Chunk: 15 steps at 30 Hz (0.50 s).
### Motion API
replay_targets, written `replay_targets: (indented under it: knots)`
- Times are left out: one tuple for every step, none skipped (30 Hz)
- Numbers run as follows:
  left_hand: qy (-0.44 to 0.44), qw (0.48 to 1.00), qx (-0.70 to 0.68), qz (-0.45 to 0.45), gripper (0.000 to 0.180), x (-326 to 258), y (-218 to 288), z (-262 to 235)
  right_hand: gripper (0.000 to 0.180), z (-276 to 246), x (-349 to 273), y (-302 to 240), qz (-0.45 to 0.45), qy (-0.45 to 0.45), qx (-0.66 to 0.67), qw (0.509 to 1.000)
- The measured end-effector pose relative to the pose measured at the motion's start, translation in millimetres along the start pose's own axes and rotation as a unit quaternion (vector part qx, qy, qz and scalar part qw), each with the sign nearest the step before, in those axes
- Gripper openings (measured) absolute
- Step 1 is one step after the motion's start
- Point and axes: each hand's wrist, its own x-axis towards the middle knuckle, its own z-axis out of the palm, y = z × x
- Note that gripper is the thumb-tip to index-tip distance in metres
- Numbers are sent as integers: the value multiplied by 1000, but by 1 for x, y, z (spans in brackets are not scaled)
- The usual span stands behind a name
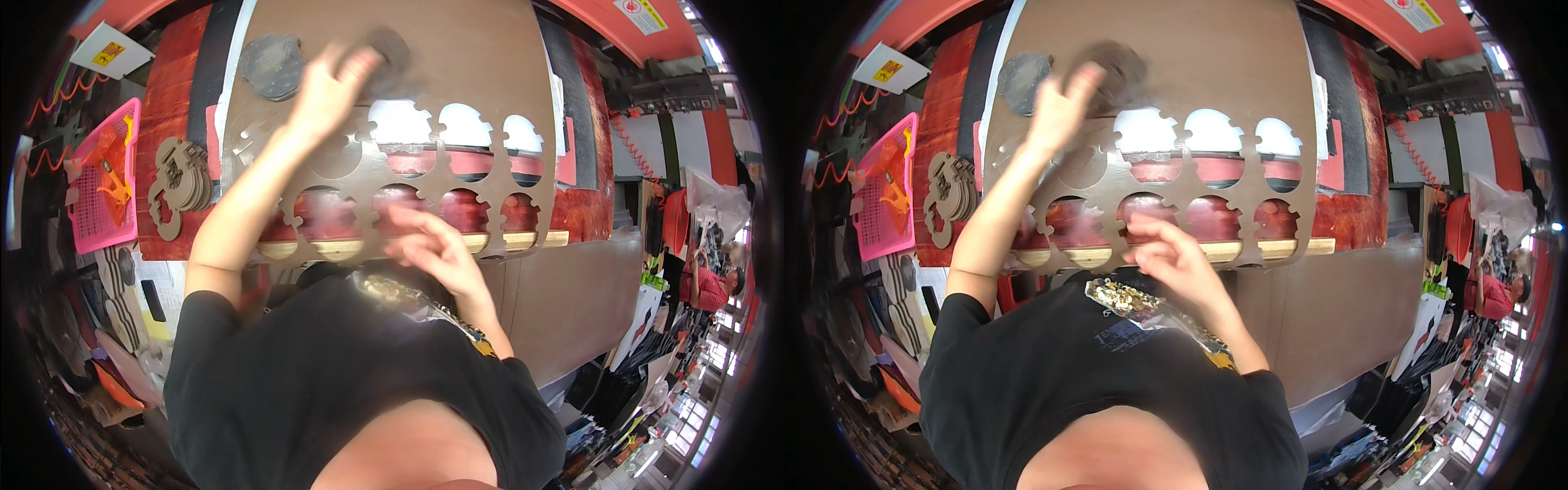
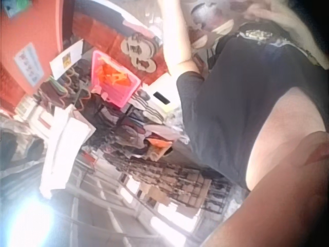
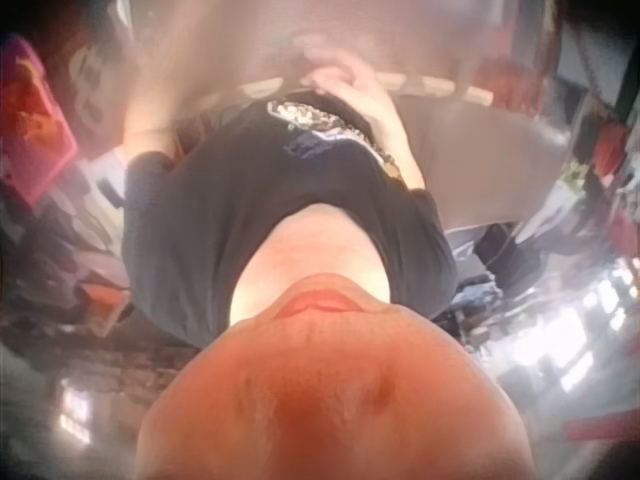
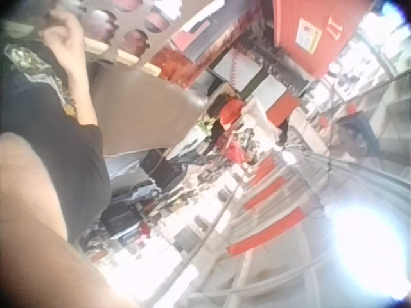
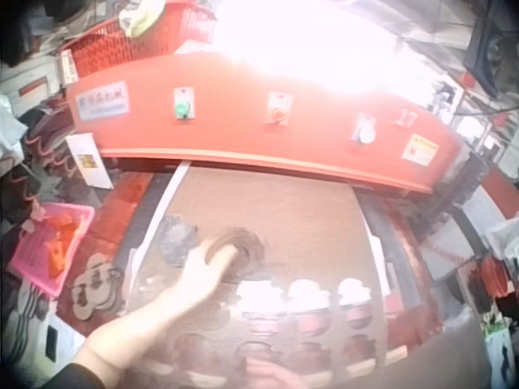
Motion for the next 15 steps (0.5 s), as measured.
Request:
replay_targets:
  knots:
    - [84,990,-101,59,43,3,1,-14,47,-2,2,-4,-74,-26,-37,996]
    - [136,974,-119,136,39,7,0,-29,46,-6,6,-8,-57,14,-59,997]
    - [160,958,-41,234,29,4,-2,-41,45,-10,14,-12,-52,56,-66,995]
    - [130,940,23,315,33,0,-5,-51,44,-16,28,-14,-50,54,-61,995]
    - [106,919,95,367,40,-5,-9,-62,40,-21,46,-15,-29,37,-40,998]
    - [34,897,181,401,54,-15,-15,-68,36,-24,64,-15,37,31,-48,998]
    - [-27,894,226,387,61,-27,-21,-69,33,-27,82,-15,51,-11,-36,998]
    - [-85,882,287,364,62,-41,-29,-62,29,-31,102,-16,120,-54,40,991]
    - [-119,867,309,373,64,-51,-35,-59,26,-34,117,-18,182,-82,107,974]
    - [-183,861,361,309,68,-62,-40,-58,24,-34,125,-15,160,-48,163,972]
    - [-247,851,388,253,73,-70,-44,-55,22,-38,131,-18,194,-43,172,965]
    - [-224,880,339,247,80,-71,-48,-52,21,-42,137,-19,211,-55,175,960]
    - [-211,887,331,242,79,-73,-49,-49,21,-46,139,-20,211,-106,187,954]
    - [-203,895,318,237,78,-74,-50,-47,20,-48,141,-19,215,-101,202,950]
    - [-178,906,295,245,78,-74,-49,-46,20,-51,140,-18,209,-115,221,946]
